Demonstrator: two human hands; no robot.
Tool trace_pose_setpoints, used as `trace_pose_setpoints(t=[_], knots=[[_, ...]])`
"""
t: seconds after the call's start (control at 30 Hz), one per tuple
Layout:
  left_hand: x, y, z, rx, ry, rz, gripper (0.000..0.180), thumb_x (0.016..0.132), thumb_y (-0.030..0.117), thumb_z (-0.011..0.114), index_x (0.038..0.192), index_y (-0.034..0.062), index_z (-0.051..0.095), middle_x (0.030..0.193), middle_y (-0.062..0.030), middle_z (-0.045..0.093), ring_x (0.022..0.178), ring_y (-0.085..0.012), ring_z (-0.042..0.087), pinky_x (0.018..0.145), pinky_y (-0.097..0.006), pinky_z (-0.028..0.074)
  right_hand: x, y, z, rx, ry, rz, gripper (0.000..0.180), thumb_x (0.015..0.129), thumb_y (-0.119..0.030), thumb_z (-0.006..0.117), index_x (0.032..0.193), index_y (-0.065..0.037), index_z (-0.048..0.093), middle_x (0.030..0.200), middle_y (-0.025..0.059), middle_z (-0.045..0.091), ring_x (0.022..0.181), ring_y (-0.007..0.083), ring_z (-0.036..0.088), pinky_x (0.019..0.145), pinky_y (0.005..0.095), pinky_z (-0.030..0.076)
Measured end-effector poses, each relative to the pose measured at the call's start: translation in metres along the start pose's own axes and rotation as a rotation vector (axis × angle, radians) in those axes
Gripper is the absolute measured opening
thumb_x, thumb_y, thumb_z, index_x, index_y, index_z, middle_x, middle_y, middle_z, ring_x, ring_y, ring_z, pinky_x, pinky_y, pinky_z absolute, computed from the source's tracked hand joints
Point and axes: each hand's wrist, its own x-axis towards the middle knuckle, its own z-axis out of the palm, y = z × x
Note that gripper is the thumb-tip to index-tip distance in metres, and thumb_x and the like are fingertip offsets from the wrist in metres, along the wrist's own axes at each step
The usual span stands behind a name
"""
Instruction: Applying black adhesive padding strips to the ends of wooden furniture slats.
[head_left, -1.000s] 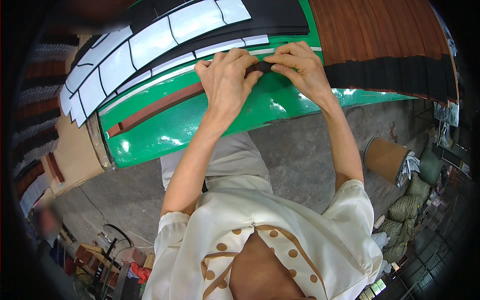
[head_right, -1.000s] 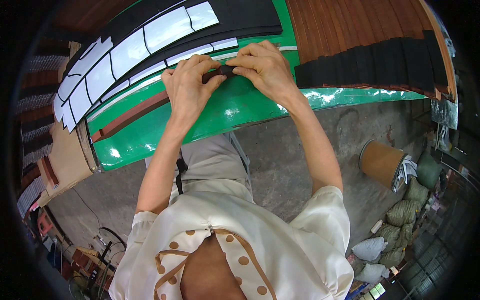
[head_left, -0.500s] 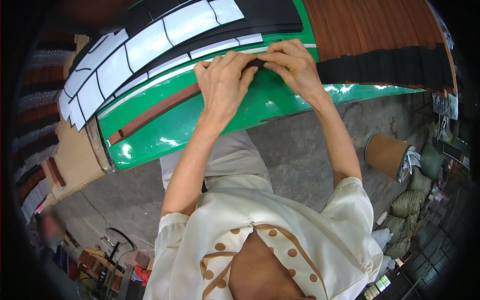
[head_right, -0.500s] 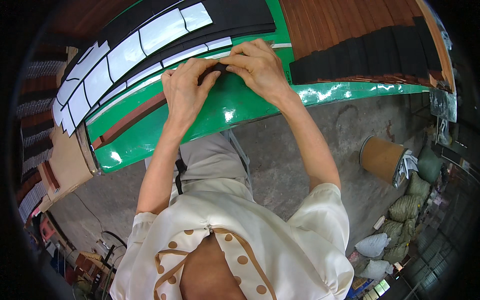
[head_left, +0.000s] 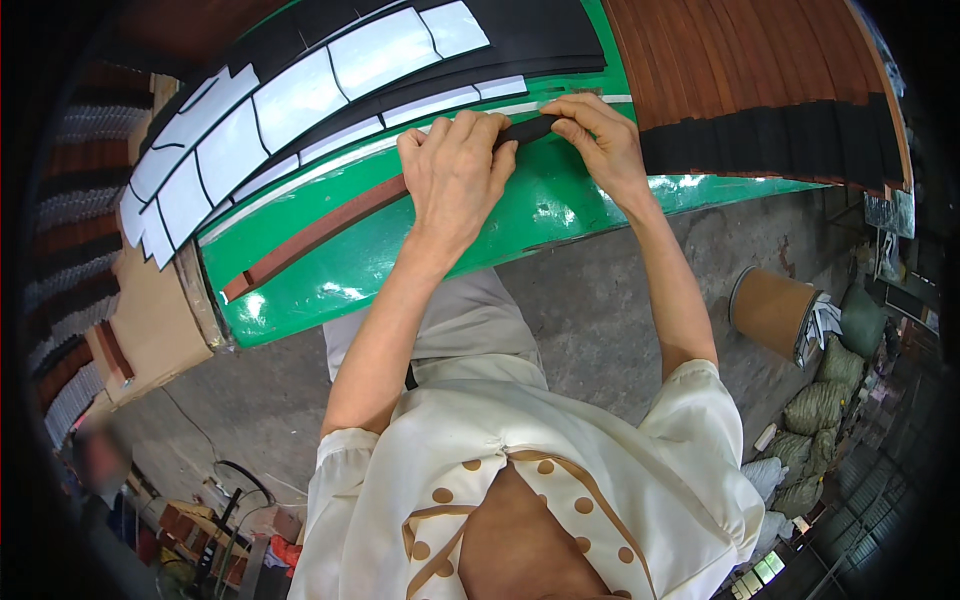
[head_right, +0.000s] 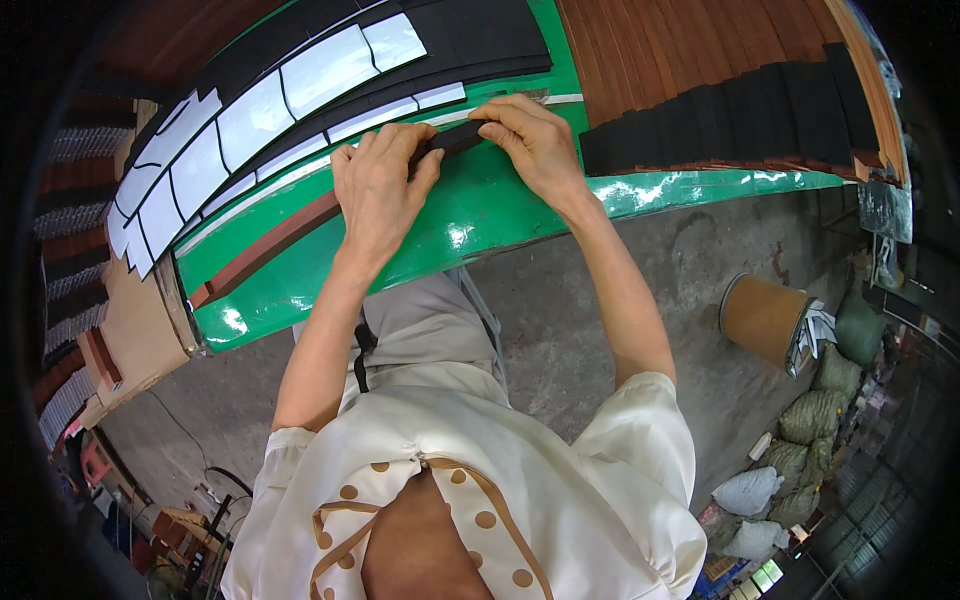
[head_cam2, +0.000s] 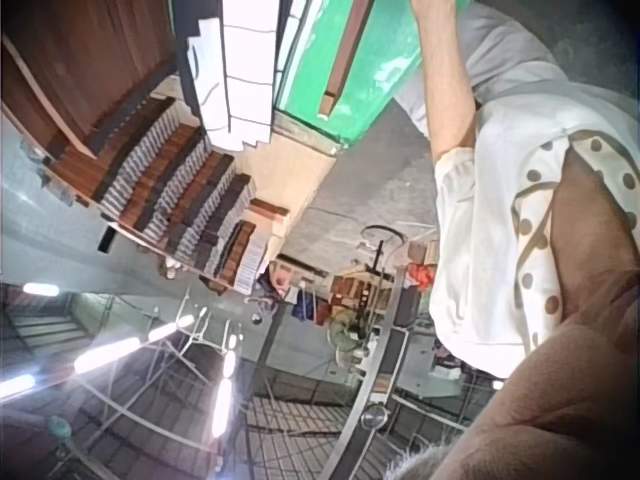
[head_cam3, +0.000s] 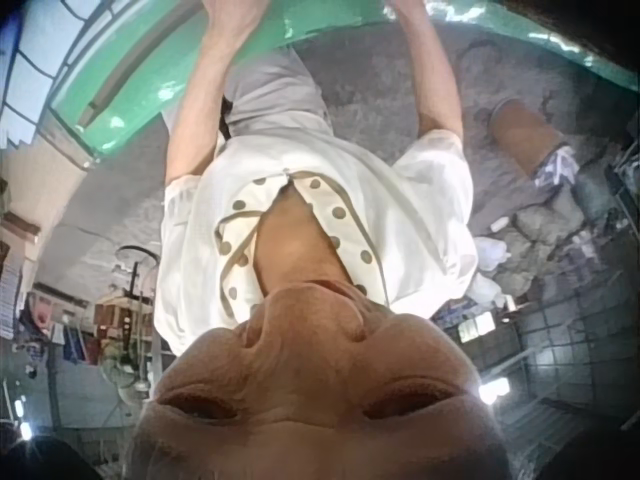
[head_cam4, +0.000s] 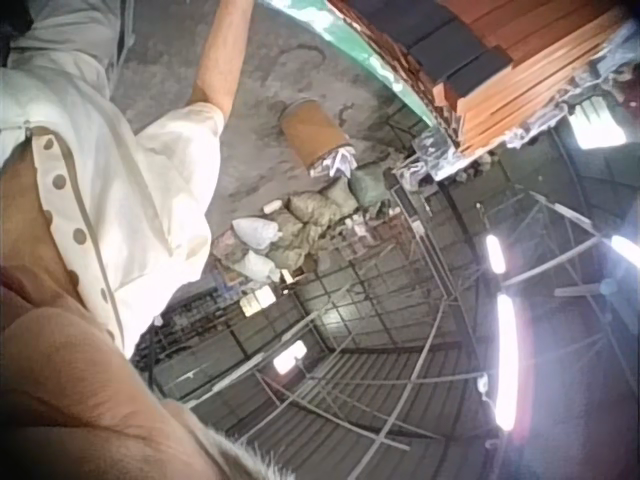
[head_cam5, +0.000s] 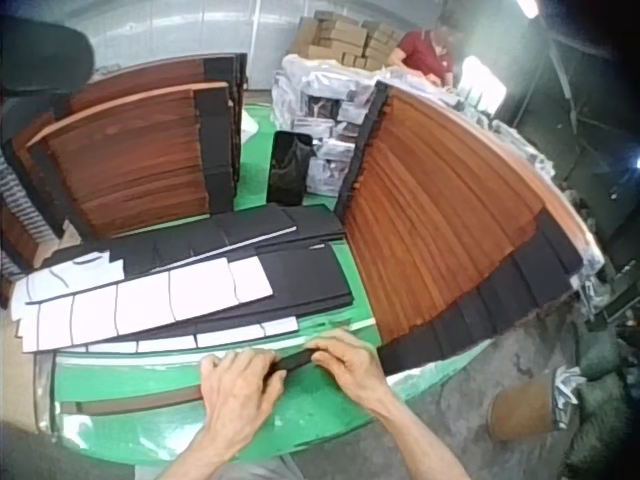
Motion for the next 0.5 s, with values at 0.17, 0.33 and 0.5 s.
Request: trace_pose_setpoints(t=[0.17,0.33,0.5], knots=[[-0.002,0.002,0.000,0.021,0.019,0.028,0.018,0.075,0.018,0.068,0.091,0.0120,0.065,0.080,0.0018,0.060,0.070,-0.0151,0.054,0.068,-0.033,0.031,-0.006,-0.002,0.002,0.053,0.015,0.064,0.017,0.081,-0.009,0.065,0.097,-0.002,0.066,0.092,0.0070,0.063,0.080,0.0183,0.061,0.069,0.0266,0.049],[-0.005,-0.001,0.003,0.034,0.028,0.045,0.020,0.073,0.018,0.069,0.092,0.0142,0.065,0.080,0.0040,0.060,0.069,-0.0140,0.053,0.067,-0.033,0.031,-0.017,0.002,0.009,0.322,0.048,0.287,0.017,0.085,-0.008,0.063,0.101,-0.004,0.066,0.100,0.0038,0.061,0.087,0.0114,0.058,0.073,0.0220,0.047],[-0.001,0.002,0.002,0.073,0.068,0.103,0.024,0.073,0.016,0.069,0.096,0.0187,0.066,0.083,0.0069,0.060,0.069,-0.0129,0.052,0.066,-0.032,0.031,-0.020,0.000,0.014,0.496,0.111,0.353,0.018,0.085,-0.007,0.062,0.103,-0.003,0.065,0.103,0.0019,0.059,0.092,0.0089,0.055,0.077,0.0207,0.046]])
